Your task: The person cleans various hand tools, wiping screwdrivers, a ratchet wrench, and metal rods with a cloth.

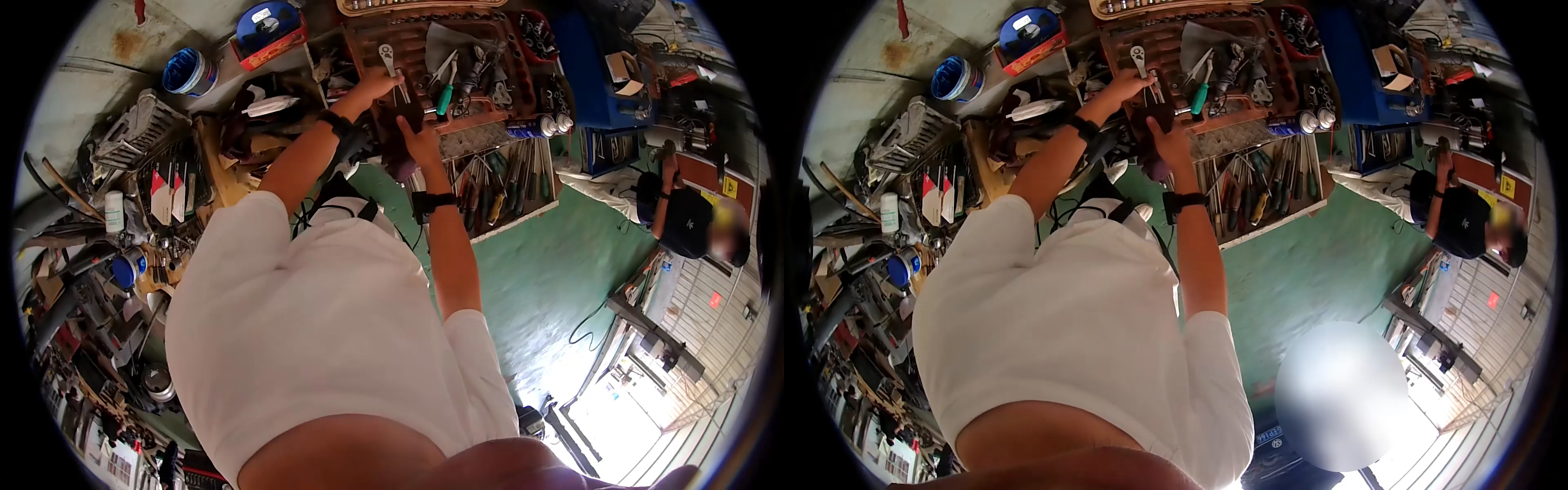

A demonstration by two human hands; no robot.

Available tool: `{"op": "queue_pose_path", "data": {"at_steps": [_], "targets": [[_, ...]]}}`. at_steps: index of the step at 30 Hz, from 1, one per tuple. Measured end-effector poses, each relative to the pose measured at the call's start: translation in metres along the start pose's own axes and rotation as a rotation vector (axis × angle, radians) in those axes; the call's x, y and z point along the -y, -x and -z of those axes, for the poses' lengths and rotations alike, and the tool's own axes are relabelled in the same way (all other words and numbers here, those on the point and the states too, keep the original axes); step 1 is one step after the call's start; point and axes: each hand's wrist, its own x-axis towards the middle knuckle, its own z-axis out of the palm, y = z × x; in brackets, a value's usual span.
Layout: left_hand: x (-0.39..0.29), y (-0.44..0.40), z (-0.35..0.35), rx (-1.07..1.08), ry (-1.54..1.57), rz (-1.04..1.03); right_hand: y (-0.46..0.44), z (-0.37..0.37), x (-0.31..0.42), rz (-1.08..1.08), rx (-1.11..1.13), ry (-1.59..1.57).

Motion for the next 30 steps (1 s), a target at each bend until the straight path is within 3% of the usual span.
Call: {"op": "queue_pose_path", "data": {"at_steps": [6,14,21,26,28,30], "targets": [[-0.007,-0.028,0.013,0.065,-0.054,0.106,-0.006,0.014,0.011,-0.200,0.206,0.068],[-0.018,-0.046,0.020,0.044,-0.158,0.156,0.030,0.045,0.005,-0.189,-0.049,-0.040],[-0.002,-0.063,0.013,-0.036,-0.164,0.133,0.049,0.082,-0.019,-0.324,-0.028,0.015],[0.002,-0.074,0.008,-0.103,-0.215,0.194,0.059,0.077,-0.029,-0.257,-0.087,0.012],[0.012,-0.078,0.007,-0.184,-0.112,0.095,0.060,0.074,-0.034,-0.188,-0.126,0.041],[0.019,-0.083,0.013,-0.206,-0.205,0.012,0.061,0.072,-0.036,-0.234,-0.093,0.082]]}}
